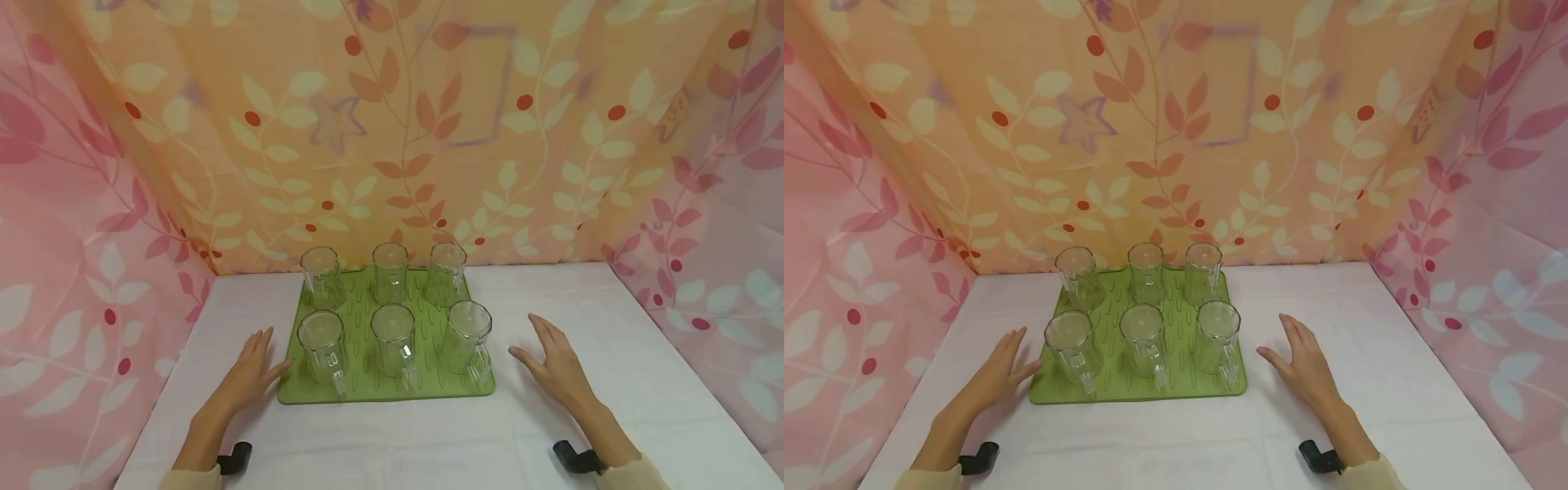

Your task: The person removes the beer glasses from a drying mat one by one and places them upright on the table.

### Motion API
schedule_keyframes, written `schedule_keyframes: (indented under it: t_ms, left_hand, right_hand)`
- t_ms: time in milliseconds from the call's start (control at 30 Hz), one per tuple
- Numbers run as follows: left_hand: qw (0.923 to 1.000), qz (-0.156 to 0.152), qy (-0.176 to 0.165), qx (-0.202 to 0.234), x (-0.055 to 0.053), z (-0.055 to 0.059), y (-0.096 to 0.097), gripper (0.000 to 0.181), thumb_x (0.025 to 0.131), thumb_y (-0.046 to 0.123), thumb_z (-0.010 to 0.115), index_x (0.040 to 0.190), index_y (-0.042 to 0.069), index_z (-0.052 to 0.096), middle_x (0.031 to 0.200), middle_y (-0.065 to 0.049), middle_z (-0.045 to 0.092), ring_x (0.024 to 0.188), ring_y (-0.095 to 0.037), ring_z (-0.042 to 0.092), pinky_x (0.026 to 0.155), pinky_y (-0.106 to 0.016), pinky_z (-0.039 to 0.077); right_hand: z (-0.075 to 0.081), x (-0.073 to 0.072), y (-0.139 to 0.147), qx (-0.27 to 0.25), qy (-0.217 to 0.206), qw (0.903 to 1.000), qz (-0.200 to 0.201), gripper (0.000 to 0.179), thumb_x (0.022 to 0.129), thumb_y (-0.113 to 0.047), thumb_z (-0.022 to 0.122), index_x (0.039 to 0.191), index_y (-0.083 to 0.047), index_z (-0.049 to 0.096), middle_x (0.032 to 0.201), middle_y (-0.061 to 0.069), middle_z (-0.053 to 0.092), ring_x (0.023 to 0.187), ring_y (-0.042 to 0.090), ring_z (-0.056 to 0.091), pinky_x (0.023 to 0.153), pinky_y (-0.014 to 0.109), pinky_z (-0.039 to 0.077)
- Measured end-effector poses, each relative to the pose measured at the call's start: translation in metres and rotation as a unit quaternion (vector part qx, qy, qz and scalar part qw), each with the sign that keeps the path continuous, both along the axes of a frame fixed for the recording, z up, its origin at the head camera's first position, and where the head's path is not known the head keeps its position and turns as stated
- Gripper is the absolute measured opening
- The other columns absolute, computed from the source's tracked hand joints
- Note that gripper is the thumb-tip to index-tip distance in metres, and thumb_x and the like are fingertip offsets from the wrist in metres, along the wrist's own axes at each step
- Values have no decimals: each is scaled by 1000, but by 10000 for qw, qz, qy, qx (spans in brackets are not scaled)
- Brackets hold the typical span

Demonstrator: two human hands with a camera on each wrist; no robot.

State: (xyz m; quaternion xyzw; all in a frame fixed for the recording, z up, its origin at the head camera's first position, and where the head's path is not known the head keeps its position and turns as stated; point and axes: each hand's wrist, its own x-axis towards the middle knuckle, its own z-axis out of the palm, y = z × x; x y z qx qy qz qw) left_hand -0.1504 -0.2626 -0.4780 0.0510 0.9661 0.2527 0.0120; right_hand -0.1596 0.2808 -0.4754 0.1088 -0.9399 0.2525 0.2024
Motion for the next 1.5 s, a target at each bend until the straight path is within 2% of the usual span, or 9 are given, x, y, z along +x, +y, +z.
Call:
schedule_keyframes:
  t_ms: [67,167,300,500,767,1000,1100,1267,1500]
  left_hand:
    - [9998,-40,-88,195,2,1,-1,84,94,37,62,151,-7,19,152,-39,18,141,-57,16,112,-70,19]
    - [9994,-113,-112,306,4,3,-2,85,93,38,63,151,-6,19,152,-38,20,140,-56,18,111,-70,20]
    - [9985,-243,-118,483,7,4,-3,88,90,36,68,149,-9,22,149,-39,25,138,-57,21,110,-71,22]
    - [9952,-431,-239,849,12,3,0,96,81,30,78,146,-13,24,146,-41,29,135,-59,26,109,-70,24]
    - [9947,-468,-355,848,16,-3,2,104,73,33,84,145,-13,26,142,-41,37,134,-58,31,109,-68,28]
    - [9954,-519,-451,663,17,-5,6,103,70,33,86,142,-15,32,141,-39,41,132,-58,35,108,-68,30]
    - [9950,-596,-463,655,16,-5,9,104,68,33,87,142,-16,32,141,-39,40,131,-58,35,108,-68,30]
    - [9957,-583,-562,452,15,-7,11,106,66,34,88,141,-16,33,141,-38,42,131,-57,37,108,-67,31]
    - [9959,-595,-586,357,16,-9,12,103,65,30,89,140,-18,36,139,-38,44,130,-57,37,108,-66,32]
  right_hand:
    - [-2,1,-3,-230,197,9995,88,75,81,-28,78,141,1,45,135,27,53,124,46,48,97,63,41]
    - [-7,2,-8,-562,573,9963,295,77,76,-17,82,142,1,46,129,25,59,118,39,54,107,32,43]
    - [-11,5,-16,-1064,746,9895,640,78,71,-5,83,140,4,48,122,22,65,114,14,58,98,-3,30]
    - [-13,10,-23,-1692,454,9784,1099,73,71,8,79,138,3,50,119,21,65,113,-13,52,94,2,42]
    - [-23,17,-38,-2591,19,9512,1676,65,72,18,73,132,12,51,113,29,63,110,-7,57,91,9,49]
    - [-24,22,-51,-3227,79,9183,2292,52,73,21,70,123,18,55,116,0,67,104,-1,63,89,15,53]
    - [-24,23,-55,-3444,96,9065,2439,48,72,22,69,118,21,56,112,0,69,101,0,65,87,15,54]
    - [-25,26,-59,-3501,90,9038,2461,38,74,22,68,111,21,60,101,12,72,95,5,69,83,15,55]
    - [-27,29,-62,-3232,263,9223,2104,29,74,17,71,103,17,66,90,18,72,84,3,69,81,13,55]
